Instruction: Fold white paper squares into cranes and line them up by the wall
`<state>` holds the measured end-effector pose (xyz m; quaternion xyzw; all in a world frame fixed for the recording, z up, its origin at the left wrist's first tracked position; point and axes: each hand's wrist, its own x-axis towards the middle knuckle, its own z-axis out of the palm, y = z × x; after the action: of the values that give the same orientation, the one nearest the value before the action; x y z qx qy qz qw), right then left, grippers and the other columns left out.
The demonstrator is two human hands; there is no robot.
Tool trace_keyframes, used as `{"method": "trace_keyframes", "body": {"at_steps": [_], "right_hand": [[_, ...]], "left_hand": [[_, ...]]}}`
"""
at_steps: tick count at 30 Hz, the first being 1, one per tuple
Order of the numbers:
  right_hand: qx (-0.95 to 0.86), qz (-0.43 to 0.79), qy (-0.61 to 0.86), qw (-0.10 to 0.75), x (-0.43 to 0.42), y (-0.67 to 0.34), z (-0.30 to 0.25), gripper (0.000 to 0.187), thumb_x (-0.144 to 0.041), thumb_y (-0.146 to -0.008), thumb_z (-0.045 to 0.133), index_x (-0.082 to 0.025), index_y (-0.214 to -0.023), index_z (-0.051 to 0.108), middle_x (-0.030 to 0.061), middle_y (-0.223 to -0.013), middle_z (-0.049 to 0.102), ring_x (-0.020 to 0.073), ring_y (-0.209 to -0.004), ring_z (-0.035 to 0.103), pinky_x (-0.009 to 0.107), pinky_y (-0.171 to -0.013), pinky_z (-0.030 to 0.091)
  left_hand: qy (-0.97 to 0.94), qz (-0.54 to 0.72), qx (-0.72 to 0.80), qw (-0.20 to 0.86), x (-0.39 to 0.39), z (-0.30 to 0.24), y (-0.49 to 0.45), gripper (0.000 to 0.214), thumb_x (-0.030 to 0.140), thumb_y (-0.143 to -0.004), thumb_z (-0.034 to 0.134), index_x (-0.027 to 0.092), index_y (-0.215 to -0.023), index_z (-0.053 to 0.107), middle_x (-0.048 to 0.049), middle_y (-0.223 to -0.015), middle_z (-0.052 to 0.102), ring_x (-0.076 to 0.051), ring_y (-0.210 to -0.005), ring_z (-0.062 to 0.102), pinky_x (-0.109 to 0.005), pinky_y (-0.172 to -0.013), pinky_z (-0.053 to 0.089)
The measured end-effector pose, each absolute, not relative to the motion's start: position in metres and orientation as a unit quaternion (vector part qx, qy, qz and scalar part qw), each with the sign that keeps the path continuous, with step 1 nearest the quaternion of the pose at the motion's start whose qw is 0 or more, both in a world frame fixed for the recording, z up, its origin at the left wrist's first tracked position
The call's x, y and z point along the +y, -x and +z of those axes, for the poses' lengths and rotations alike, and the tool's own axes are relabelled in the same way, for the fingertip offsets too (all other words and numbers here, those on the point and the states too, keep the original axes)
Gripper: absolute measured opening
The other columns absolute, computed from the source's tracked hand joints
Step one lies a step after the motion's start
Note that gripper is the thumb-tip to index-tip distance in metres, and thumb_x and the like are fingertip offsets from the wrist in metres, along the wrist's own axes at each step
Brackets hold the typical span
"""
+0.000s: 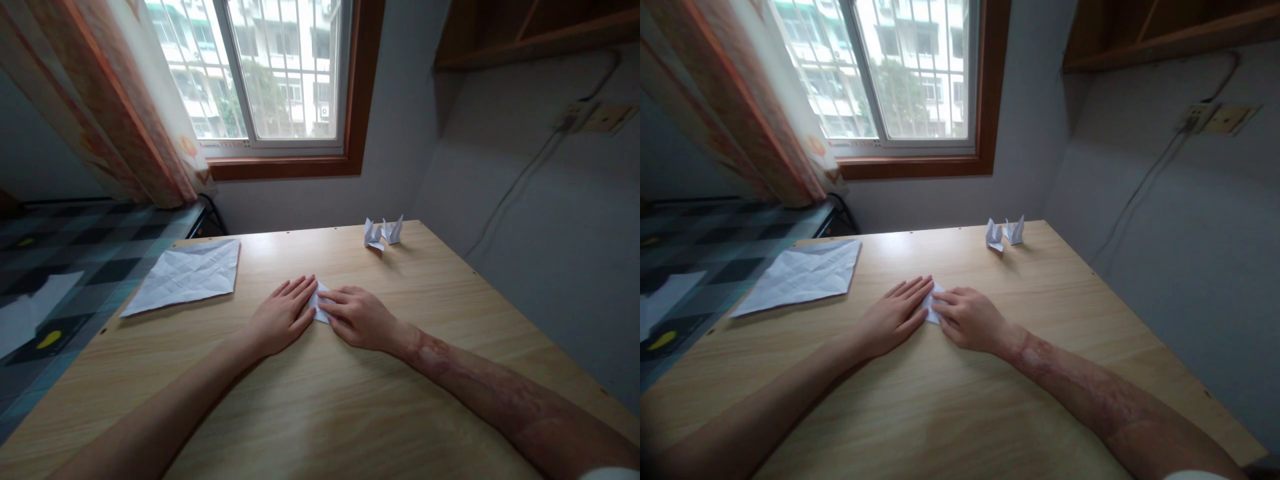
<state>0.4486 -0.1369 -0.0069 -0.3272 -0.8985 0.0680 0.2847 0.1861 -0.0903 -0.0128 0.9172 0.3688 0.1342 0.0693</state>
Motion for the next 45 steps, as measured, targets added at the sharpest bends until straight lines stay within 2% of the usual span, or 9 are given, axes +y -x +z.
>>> {"method": "trace_keyframes", "body": {"at_steps": [4, 11, 16, 19, 22, 30, 33, 38, 45], "right_hand": [[-0.901, 0.075, 0.315, 0.288, -0.136, -0.449, -0.01, 0.047, -0.017, -0.1, 0.064, -0.023, -0.147, 0.072, 0.0106, -0.151, 0.072, 0.0281, -0.141, 0.069, 0.047, -0.124, 0.053], [-0.903, 0.067, 0.322, 0.277, -0.141, -0.451, -0.002, 0.03, -0.017, -0.1, 0.062, -0.027, -0.12, 0.083, 0.0053, -0.131, 0.083, 0.0227, -0.118, 0.081, 0.043, -0.12, 0.054], [-0.907, 0.049, 0.327, 0.261, -0.146, -0.452, 0.002, 0.02, -0.031, -0.102, 0.067, -0.026, -0.117, 0.08, 0.0074, -0.126, 0.084, 0.0254, -0.113, 0.08, 0.045, -0.118, 0.052], [-0.904, 0.03, 0.339, 0.26, -0.144, -0.452, 0.0, 0.023, -0.039, -0.102, 0.07, -0.026, -0.119, 0.078, 0.009, -0.122, 0.083, 0.0279, -0.11, 0.079, 0.047, -0.113, 0.053], [-0.897, 0.02, 0.35, 0.268, -0.139, -0.452, -0.003, 0.031, -0.044, -0.1, 0.074, -0.024, -0.123, 0.075, 0.0108, -0.127, 0.08, 0.0307, -0.115, 0.075, 0.049, -0.112, 0.052], [-0.869, 0.003, 0.384, 0.312, -0.128, -0.455, -0.014, 0.011, -0.024, -0.101, 0.071, -0.023, -0.11, 0.078, 0.0093, -0.114, 0.079, 0.0278, -0.104, 0.07, 0.045, -0.099, 0.055], [-0.87, -0.008, 0.377, 0.318, -0.126, -0.456, -0.016, 0.009, -0.02, -0.1, 0.072, -0.022, -0.106, 0.078, 0.0094, -0.11, 0.078, 0.0266, -0.1, 0.069, 0.043, -0.095, 0.056], [-0.882, -0.033, 0.364, 0.299, -0.124, -0.458, -0.017, 0.007, -0.021, -0.102, 0.071, -0.022, -0.103, 0.078, 0.0079, -0.1, 0.077, 0.025, -0.094, 0.069, 0.041, -0.091, 0.056], [-0.881, -0.037, 0.357, 0.307, -0.121, -0.458, -0.02, 0.013, -0.018, -0.105, 0.066, -0.022, -0.097, 0.076, 0.0059, -0.094, 0.079, 0.0227, -0.089, 0.071, 0.037, -0.089, 0.056]], "left_hand": [[-0.918, 0.129, 0.371, 0.063, -0.09, -0.014, -0.185, 0.061, 0.048, -0.115, 0.041, 0.026, -0.171, 0.044, -0.0091, -0.178, 0.04, -0.03, -0.167, 0.038, -0.053, -0.137, 0.03], [-0.913, 0.132, 0.384, 0.048, -0.091, -0.013, -0.185, 0.063, 0.052, -0.114, 0.044, 0.027, -0.171, 0.044, -0.009, -0.177, 0.043, -0.031, -0.165, 0.042, -0.055, -0.135, 0.031], [-0.911, 0.146, 0.383, 0.042, -0.093, -0.008, -0.187, 0.059, 0.048, -0.112, 0.048, 0.025, -0.167, 0.05, -0.0102, -0.174, 0.05, -0.033, -0.16, 0.047, -0.056, -0.134, 0.032], [-0.91, 0.171, 0.376, 0.032, -0.095, -0.003, -0.187, 0.053, 0.044, -0.11, 0.052, 0.024, -0.159, 0.057, -0.0123, -0.166, 0.058, -0.033, -0.151, 0.055, -0.056, -0.13, 0.038], [-0.909, 0.191, 0.37, 0.023, -0.097, 0.001, -0.187, 0.044, 0.038, -0.109, 0.053, 0.023, -0.15, 0.063, -0.0133, -0.153, 0.066, -0.033, -0.139, 0.061, -0.054, -0.122, 0.046], [-0.904, 0.222, 0.365, -0.017, -0.102, 0.006, -0.19, 0.016, 0.034, -0.103, 0.062, 0.023, -0.113, 0.069, -0.0106, -0.118, 0.073, -0.031, -0.112, 0.068, -0.049, -0.103, 0.054], [-0.906, 0.223, 0.359, -0.026, -0.102, 0.005, -0.191, 0.014, 0.036, -0.104, 0.064, 0.023, -0.104, 0.067, -0.0088, -0.111, 0.075, -0.029, -0.108, 0.069, -0.049, -0.101, 0.054], [-0.927, 0.235, 0.29, 0.032, -0.098, 0.002, -0.19, 0.015, 0.031, -0.11, 0.059, 0.025, -0.116, 0.071, -0.0065, -0.127, 0.078, -0.026, -0.116, 0.07, -0.046, -0.109, 0.054], [-0.931, 0.224, 0.284, 0.047, -0.096, 0.001, -0.189, 0.018, 0.03, -0.111, 0.058, 0.024, -0.116, 0.074, -0.0076, -0.122, 0.08, -0.025, -0.108, 0.072, -0.043, -0.099, 0.057]]}}
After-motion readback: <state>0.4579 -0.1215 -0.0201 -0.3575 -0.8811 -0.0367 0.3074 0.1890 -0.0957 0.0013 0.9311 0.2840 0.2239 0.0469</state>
